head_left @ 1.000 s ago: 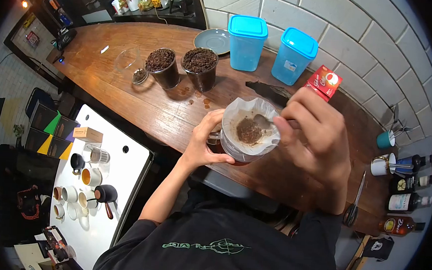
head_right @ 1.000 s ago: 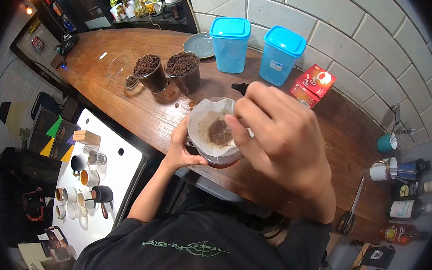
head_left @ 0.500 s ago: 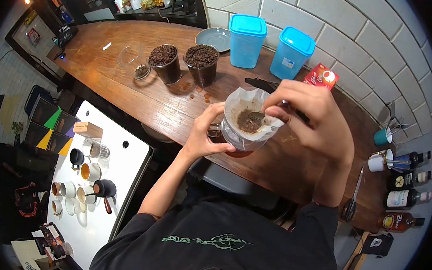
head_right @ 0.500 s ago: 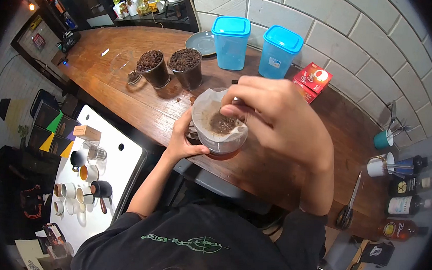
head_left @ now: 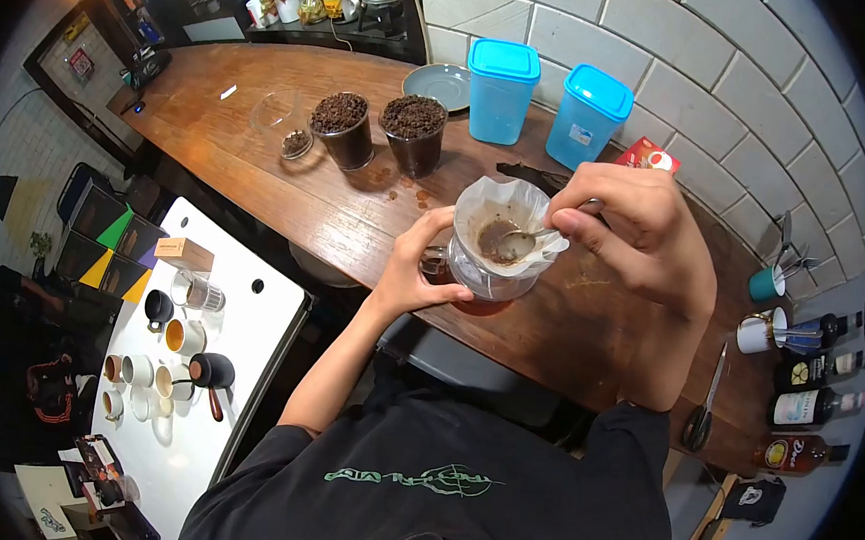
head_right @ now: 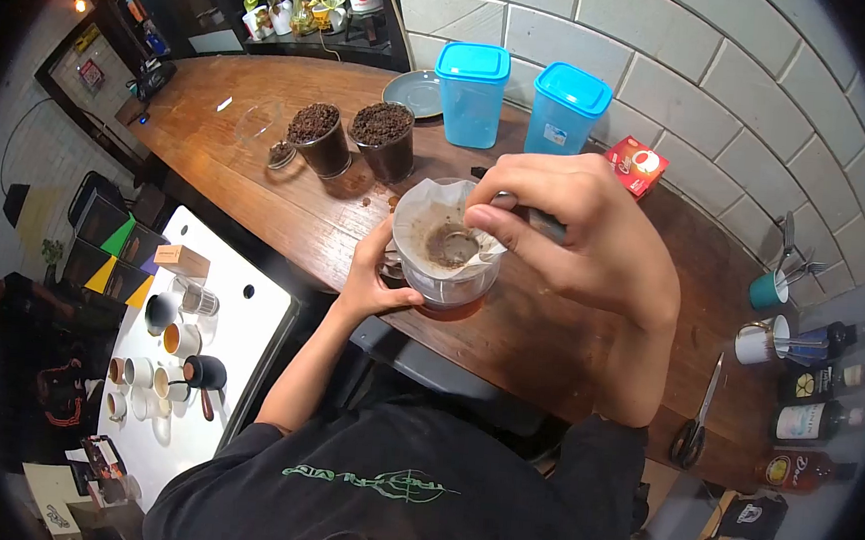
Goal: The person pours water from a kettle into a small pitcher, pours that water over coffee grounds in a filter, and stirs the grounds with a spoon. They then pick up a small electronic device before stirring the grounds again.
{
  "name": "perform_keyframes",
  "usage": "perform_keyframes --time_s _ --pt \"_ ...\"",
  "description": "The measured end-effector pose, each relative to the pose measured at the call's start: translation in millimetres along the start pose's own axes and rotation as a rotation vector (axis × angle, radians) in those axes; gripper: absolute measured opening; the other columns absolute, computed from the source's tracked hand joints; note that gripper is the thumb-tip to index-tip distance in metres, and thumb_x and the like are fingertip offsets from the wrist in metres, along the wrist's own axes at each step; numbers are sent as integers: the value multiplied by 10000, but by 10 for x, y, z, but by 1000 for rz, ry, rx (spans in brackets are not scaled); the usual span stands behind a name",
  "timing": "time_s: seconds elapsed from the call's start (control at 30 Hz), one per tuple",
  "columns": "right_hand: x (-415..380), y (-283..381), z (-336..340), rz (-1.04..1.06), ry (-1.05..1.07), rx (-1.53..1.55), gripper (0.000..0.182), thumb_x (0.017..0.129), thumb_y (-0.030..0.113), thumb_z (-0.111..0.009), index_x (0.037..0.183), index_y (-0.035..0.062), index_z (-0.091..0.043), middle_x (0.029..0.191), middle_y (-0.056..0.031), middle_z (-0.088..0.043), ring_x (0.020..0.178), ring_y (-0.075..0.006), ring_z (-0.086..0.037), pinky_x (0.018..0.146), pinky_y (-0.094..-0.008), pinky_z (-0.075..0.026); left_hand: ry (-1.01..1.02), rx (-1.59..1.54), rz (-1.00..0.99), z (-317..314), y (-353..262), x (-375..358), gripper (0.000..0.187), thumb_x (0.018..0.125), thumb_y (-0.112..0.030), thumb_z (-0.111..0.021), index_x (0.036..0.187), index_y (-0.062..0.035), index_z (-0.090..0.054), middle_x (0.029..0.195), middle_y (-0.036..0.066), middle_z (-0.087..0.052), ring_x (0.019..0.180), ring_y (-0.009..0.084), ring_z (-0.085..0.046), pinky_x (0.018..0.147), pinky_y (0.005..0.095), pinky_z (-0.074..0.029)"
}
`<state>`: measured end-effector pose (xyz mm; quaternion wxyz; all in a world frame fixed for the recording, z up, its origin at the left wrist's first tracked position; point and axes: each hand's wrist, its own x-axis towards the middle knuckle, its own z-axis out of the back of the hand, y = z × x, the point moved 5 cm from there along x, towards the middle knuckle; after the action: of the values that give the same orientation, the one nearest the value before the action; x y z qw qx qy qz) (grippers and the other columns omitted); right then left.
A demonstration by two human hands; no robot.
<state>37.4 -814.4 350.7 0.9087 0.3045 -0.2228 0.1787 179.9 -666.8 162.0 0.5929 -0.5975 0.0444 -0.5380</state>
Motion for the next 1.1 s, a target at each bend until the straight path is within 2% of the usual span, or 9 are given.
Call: perform_keyframes --time_s 0.17,0.23,0.47,0.5,0.57,0.7,0.77,1.1 --pt "38 -46 -110 -11 29 41 73 886 31 -675 907 -38 -670 808 -120 -658 708 -229 -640 622 -317 -483 14 8 6 1 12 2 885 645 -484 -879 1312 -1 -556 1306 186 -607 1236 347 -583 1048 437 -441" --pt "41 -34 -93 -9 -10 -10 97 884 63 -679 913 -27 -656 801 -135 -637 696 -286 -639 630 -362 -491 15 6 7 1 9 2 886 641 -481 -882 1313 -4 -556 1307 186 -606 1235 348 -584 1048 436 -442" --pt "11 153 -47 -106 -115 -110 76 870 25 -667 897 -24 -615 791 -141 -592 710 -321 -618 621 -375 -467 26 13 19 9 20 -3 890 621 -469 -897 1314 -23 -561 1329 187 -598 1247 349 -579 1057 442 -444" --pt "19 162 -64 -105 -114 -110 76 870 25 -667 897 -24 -615 791 -141 -592 710 -321 -618 621 -375 -467 24 13 19 13 12 -1 890 621 -469 -897 1314 -23 -561 1329 187 -598 1247 349 -579 1057 442 -444" --pt "25 180 -41 -74 -215 -116 70 885 11 -655 897 -52 -626 773 -126 -605 664 -238 -609 601 -326 -468 28 28 5 16 -11 9 890 615 -452 -907 1314 -25 -560 1335 188 -595 1250 349 -576 1061 442 -443" --pt "28 152 -66 -85 -217 -159 70 896 13 -639 902 -52 -615 779 -128 -601 667 -241 -614 601 -319 -474 30 35 -9 21 -4 8 893 611 -437 -915 1318 -26 -558 1341 187 -591 1254 348 -573 1063 442 -442" --pt "55 137 -122 -97 -160 -216 80 887 34 -642 903 -21 -587 840 -158 -613 764 -343 -630 670 -403 -488 42 18 -9 17 2 6 895 611 -430 -918 1321 -23 -556 1344 187 -589 1256 349 -572 1064 444 -441" --pt "94 131 -184 -147 -164 -86 99 903 80 -644 921 -5 -597 857 -151 -589 756 -363 -608 657 -419 -485 54 26 -10 14 -23 13 884 622 -436 -912 1319 -22 -557 1347 194 -582 1260 349 -568 1062 442 -441"
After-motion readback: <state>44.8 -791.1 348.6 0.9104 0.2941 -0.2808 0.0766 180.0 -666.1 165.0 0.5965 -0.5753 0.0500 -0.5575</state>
